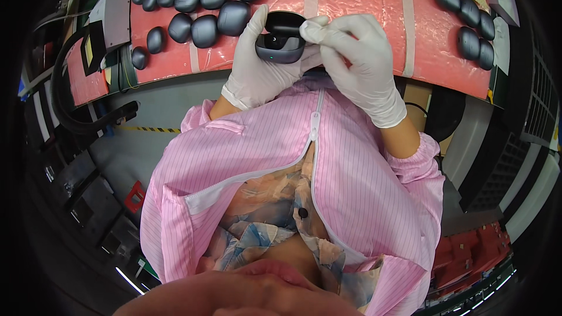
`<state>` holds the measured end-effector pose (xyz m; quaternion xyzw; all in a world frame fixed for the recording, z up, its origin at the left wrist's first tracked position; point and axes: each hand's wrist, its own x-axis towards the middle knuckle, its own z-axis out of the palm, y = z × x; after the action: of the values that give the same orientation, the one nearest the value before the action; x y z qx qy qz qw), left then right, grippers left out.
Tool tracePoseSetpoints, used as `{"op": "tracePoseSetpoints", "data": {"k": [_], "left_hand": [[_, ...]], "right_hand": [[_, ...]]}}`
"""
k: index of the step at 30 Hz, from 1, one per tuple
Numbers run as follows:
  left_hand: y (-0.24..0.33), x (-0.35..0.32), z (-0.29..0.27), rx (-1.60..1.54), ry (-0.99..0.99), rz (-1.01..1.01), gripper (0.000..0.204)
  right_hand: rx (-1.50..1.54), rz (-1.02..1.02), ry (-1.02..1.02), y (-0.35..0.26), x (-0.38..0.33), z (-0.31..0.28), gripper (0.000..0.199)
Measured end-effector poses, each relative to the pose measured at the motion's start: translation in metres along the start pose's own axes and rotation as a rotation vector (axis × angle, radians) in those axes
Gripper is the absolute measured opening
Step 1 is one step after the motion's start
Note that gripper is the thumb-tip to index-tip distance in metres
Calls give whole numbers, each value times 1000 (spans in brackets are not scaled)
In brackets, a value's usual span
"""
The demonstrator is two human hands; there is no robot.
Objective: Wiping and inspecting small black electronic cases at a factory workstation.
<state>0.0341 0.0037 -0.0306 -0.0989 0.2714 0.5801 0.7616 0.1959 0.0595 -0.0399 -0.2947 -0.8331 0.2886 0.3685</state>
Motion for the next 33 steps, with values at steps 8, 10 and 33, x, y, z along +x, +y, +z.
{"op": "tracePoseSetpoints", "data": {"k": [8, 10, 33], "left_hand": [[0, -2, 0, 3, -139, -77, 84], [-1, -4, 4, 35, -84, -40, 82], [1, -11, -5, 936, -158, 756, 93]], "right_hand": [[147, 28, 191, -6, -6, -7, 28], [183, 57, 190, -13, -7, -8, 29], [754, 782, -56, -34, 8, -14, 13]]}}
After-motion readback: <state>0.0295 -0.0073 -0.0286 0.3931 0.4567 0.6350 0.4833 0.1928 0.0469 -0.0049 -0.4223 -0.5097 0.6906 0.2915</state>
